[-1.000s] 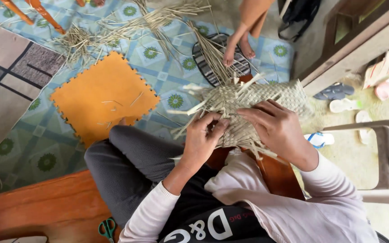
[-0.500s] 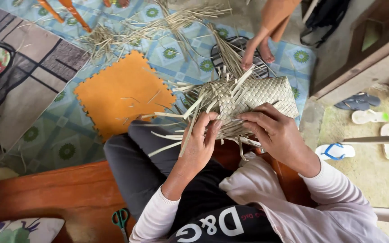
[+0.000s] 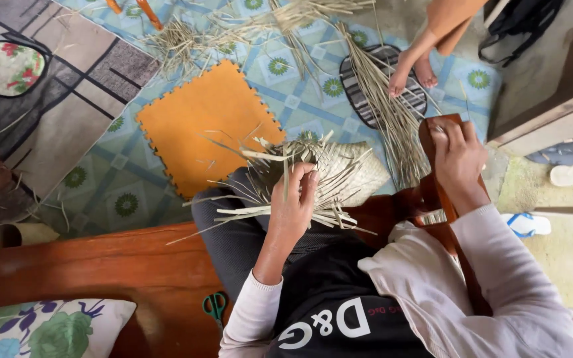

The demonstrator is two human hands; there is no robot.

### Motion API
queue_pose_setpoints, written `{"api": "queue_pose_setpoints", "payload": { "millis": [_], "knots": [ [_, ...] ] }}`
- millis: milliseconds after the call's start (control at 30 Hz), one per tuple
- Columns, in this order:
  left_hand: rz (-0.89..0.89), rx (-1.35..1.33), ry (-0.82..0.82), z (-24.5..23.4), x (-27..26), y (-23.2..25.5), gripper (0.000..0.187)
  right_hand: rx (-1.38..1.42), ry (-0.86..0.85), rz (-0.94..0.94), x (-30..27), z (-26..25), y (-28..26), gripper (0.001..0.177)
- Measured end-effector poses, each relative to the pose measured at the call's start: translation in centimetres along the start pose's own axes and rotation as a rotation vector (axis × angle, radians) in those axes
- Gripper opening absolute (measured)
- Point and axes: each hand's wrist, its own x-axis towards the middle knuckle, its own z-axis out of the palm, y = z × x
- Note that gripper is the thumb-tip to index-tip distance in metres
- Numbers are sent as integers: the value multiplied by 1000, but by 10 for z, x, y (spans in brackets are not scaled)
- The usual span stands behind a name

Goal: A person is weaving a basket or bag using dried plant fibers by hand and with a small tool.

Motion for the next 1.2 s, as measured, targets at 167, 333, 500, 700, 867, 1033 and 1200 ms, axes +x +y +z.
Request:
{"api": "queue_pose_setpoints", "payload": {
  "millis": [167,333,500,700,867,1033,1200],
  "knots": [
    [-84,-69,-57,-4,6,10,23,-55,75,-131,36,33,-13,15],
    [-43,84,-67,-2,1,-3,14,280,17,-250,46,3,-103,15],
    [-39,68,-6,10,-17,-22,16,1158,-419,-20,31,-34,-163,4],
    [-3,30,11,20,-25,-12,13,1263,-645,164,26,-56,-171,19],
    [15,-25,-21,25,-16,-1,14,1248,-640,186,27,-64,-157,17],
    [89,1,-34,39,-9,6,12,1214,-564,139,27,-70,-143,15],
    [-10,-37,-131,34,-10,23,18,1196,-582,96,19,-70,-136,7]
  ]
}}
